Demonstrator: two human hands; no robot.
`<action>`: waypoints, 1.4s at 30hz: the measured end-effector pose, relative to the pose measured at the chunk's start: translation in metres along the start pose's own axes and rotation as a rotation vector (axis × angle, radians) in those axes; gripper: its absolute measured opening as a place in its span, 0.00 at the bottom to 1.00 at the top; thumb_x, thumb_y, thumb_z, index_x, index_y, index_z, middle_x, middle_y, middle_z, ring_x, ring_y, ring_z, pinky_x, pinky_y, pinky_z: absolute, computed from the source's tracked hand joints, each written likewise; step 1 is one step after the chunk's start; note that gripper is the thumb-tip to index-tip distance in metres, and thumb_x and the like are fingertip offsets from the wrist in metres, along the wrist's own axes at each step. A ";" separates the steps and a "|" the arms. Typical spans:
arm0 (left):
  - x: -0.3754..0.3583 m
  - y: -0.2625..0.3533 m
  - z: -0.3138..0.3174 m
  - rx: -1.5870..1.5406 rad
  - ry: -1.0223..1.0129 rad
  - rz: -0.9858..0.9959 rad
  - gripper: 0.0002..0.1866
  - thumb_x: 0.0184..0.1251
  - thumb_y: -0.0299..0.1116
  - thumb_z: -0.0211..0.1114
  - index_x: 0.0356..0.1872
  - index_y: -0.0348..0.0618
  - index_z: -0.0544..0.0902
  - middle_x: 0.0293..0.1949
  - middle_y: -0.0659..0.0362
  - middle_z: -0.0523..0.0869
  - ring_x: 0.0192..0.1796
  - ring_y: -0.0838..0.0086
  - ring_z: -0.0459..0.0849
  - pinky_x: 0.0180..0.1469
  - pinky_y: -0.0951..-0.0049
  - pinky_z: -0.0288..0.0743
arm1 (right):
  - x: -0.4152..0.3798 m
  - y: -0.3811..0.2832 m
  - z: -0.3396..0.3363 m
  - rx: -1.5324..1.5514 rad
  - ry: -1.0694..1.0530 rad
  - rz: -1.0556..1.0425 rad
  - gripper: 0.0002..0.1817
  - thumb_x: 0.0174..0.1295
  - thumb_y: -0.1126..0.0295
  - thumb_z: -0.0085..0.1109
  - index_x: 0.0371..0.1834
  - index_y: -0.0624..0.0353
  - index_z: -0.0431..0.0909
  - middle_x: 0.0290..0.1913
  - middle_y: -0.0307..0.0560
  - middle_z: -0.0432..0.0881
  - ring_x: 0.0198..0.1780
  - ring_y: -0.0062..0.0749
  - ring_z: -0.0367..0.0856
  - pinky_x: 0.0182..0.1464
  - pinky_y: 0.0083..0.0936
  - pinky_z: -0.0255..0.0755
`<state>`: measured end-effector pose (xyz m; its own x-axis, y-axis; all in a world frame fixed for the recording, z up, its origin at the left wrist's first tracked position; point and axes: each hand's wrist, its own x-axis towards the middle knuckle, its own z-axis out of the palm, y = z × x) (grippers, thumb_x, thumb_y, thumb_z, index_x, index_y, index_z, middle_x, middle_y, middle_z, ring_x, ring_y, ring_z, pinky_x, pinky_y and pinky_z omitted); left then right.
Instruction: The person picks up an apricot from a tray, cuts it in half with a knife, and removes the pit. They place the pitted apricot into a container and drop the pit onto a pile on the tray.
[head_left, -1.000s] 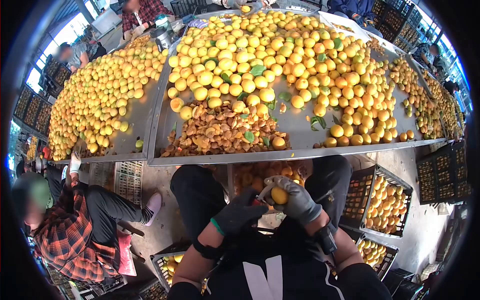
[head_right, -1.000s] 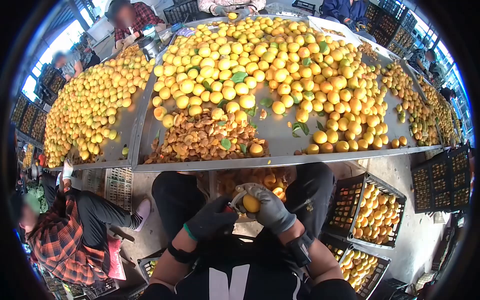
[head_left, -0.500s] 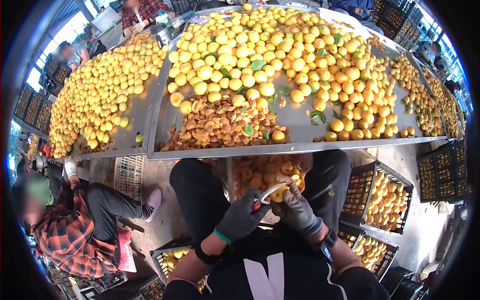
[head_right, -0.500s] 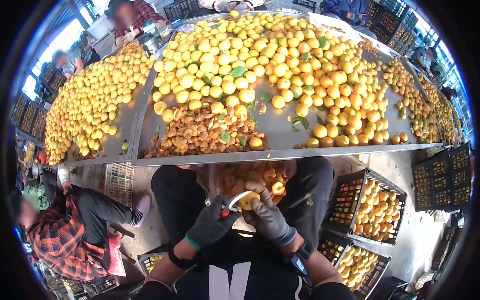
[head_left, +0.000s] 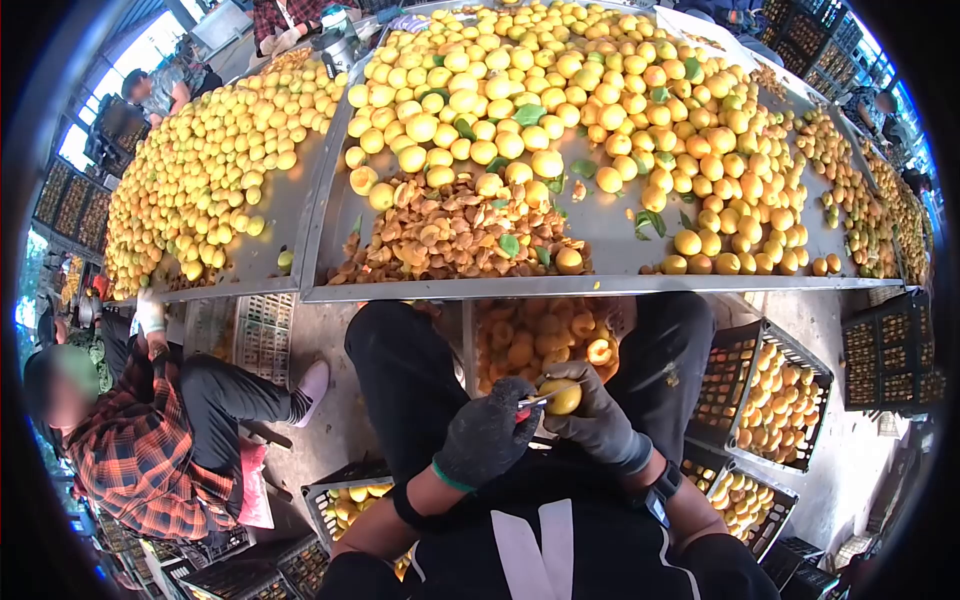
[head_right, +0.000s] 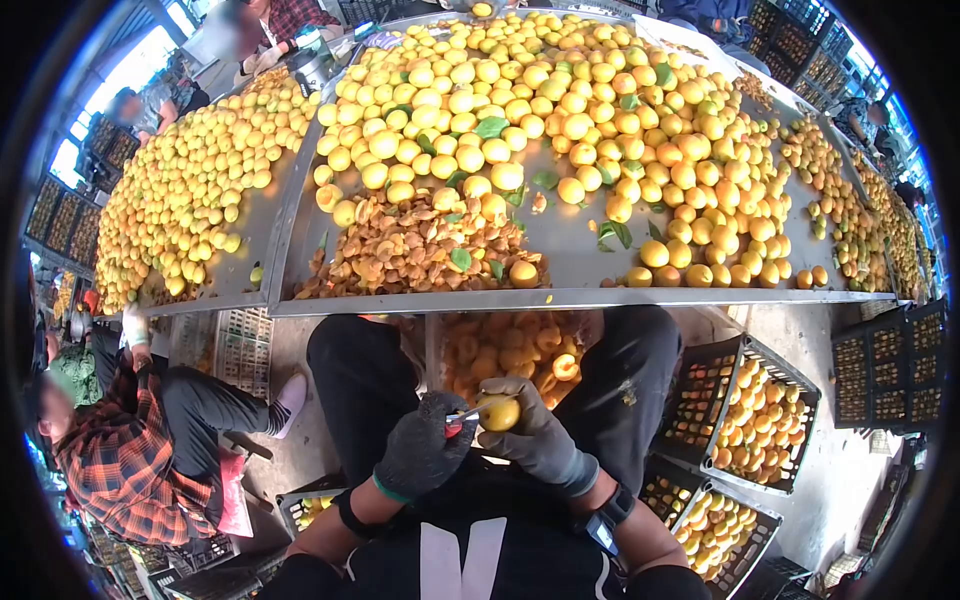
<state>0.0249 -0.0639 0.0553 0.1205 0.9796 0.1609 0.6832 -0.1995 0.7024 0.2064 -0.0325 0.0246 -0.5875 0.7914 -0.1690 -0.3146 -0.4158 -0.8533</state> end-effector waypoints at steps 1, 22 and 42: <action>0.000 0.001 0.000 0.027 -0.003 -0.004 0.16 0.60 0.32 0.66 0.49 0.47 0.75 0.28 0.51 0.83 0.29 0.55 0.84 0.29 0.60 0.76 | 0.000 -0.001 0.000 -0.035 -0.004 0.001 0.32 0.59 0.79 0.65 0.65 0.51 0.60 0.54 0.38 0.71 0.51 0.21 0.73 0.53 0.19 0.70; -0.008 -0.012 0.015 0.073 -0.149 -0.027 0.47 0.56 0.30 0.67 0.76 0.47 0.49 0.22 0.46 0.81 0.25 0.54 0.83 0.26 0.58 0.75 | -0.002 0.003 0.003 -0.577 0.044 -0.150 0.31 0.54 0.79 0.68 0.61 0.60 0.63 0.49 0.45 0.75 0.49 0.27 0.77 0.51 0.25 0.73; 0.009 -0.021 0.007 -0.189 -0.225 -0.063 0.40 0.61 0.39 0.69 0.70 0.41 0.58 0.41 0.44 0.83 0.40 0.50 0.85 0.42 0.58 0.79 | 0.011 -0.012 -0.009 -0.255 0.095 -0.096 0.29 0.56 0.78 0.69 0.59 0.58 0.65 0.46 0.37 0.75 0.45 0.18 0.75 0.48 0.16 0.72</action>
<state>0.0166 -0.0507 0.0372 0.2534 0.9669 -0.0299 0.5508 -0.1188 0.8261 0.2104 -0.0149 0.0292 -0.4882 0.8649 -0.1167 -0.1604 -0.2203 -0.9621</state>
